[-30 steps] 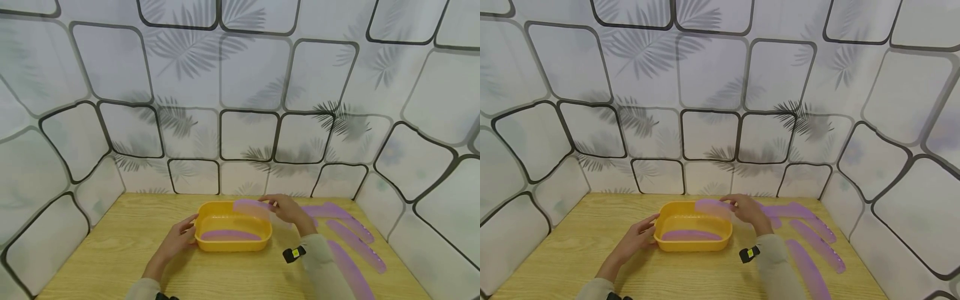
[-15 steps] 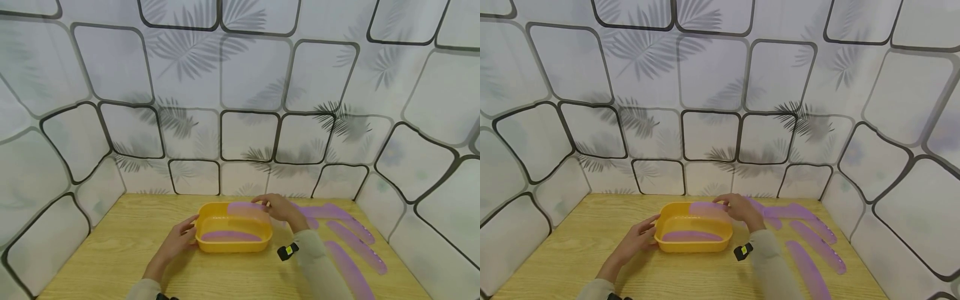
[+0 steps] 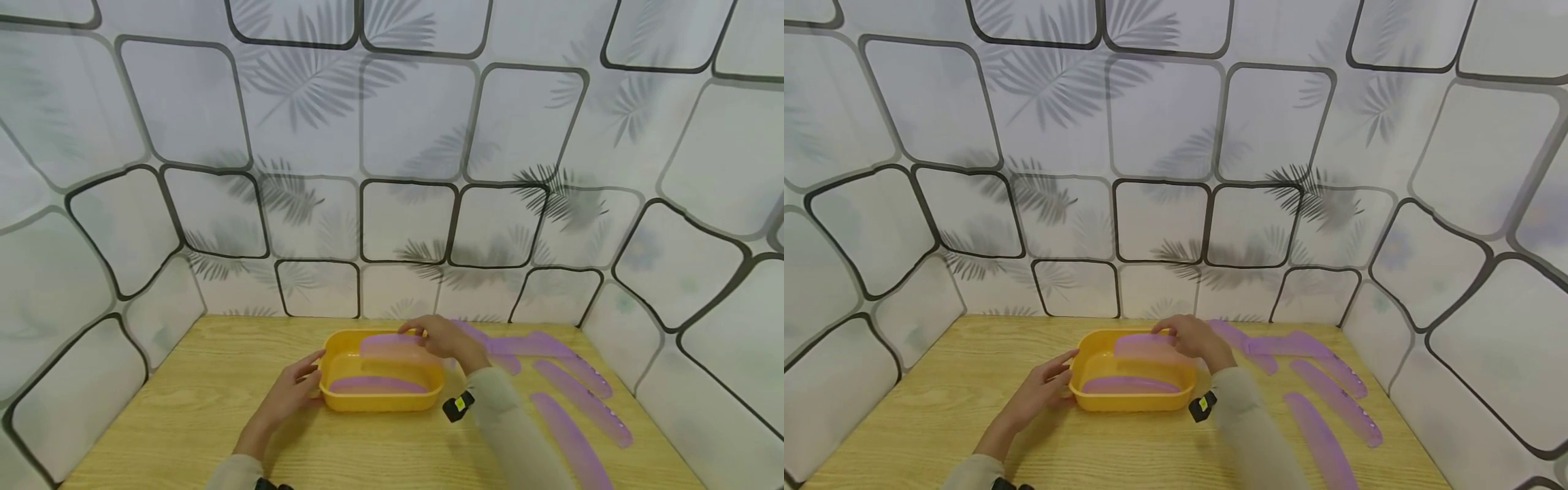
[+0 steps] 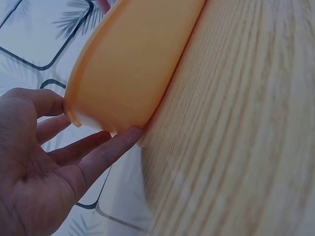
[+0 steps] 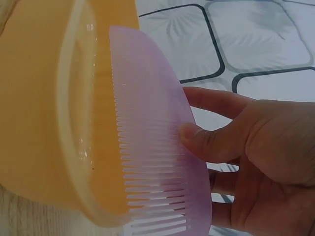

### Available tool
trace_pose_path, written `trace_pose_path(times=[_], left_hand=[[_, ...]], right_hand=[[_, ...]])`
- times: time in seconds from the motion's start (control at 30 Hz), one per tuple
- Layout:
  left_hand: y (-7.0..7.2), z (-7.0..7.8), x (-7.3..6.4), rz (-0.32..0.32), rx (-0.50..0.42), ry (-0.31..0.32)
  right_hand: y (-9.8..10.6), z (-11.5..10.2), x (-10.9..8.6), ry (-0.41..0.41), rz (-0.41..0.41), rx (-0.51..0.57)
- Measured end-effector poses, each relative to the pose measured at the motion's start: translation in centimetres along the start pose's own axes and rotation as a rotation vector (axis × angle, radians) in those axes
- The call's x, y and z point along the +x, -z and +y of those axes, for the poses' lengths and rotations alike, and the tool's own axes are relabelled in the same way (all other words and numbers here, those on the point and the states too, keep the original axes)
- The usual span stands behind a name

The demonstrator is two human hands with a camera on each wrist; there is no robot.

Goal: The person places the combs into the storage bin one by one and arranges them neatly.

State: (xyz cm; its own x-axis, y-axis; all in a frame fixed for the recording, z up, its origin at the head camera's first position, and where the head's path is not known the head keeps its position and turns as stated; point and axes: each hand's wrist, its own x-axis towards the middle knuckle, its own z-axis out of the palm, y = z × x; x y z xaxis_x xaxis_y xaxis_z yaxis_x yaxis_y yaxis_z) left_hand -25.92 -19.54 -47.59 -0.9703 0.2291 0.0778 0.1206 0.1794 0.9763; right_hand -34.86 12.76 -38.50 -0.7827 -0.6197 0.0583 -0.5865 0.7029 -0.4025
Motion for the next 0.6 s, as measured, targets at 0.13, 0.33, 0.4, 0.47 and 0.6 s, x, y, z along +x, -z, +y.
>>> trace_pose_path(times=[0.13, 0.33, 0.4, 0.47, 0.6], left_hand=[[-0.1, 0.0, 0.1, 0.002, -0.006, 0.002], [0.0, -0.1, 0.1, 0.001, -0.011, 0.004], [0.0, 0.0, 0.0, -0.004, -0.013, 0.001], [0.0, 0.0, 0.0, -0.011, -0.015, -0.005], [0.1, -0.1, 0.0, -0.023, -0.019, -0.020]], right_hand=[[-0.2, -0.4, 0.5, -0.017, -0.016, 0.018], [-0.5, -0.8, 1.2, -0.016, -0.045, 0.013], [-0.6, -1.0, 1.5, -0.025, -0.060, 0.015], [-0.7, -1.2, 1.8, -0.033, -0.076, 0.017], [-0.9, -1.4, 2.2, -0.048, -0.100, 0.004]])
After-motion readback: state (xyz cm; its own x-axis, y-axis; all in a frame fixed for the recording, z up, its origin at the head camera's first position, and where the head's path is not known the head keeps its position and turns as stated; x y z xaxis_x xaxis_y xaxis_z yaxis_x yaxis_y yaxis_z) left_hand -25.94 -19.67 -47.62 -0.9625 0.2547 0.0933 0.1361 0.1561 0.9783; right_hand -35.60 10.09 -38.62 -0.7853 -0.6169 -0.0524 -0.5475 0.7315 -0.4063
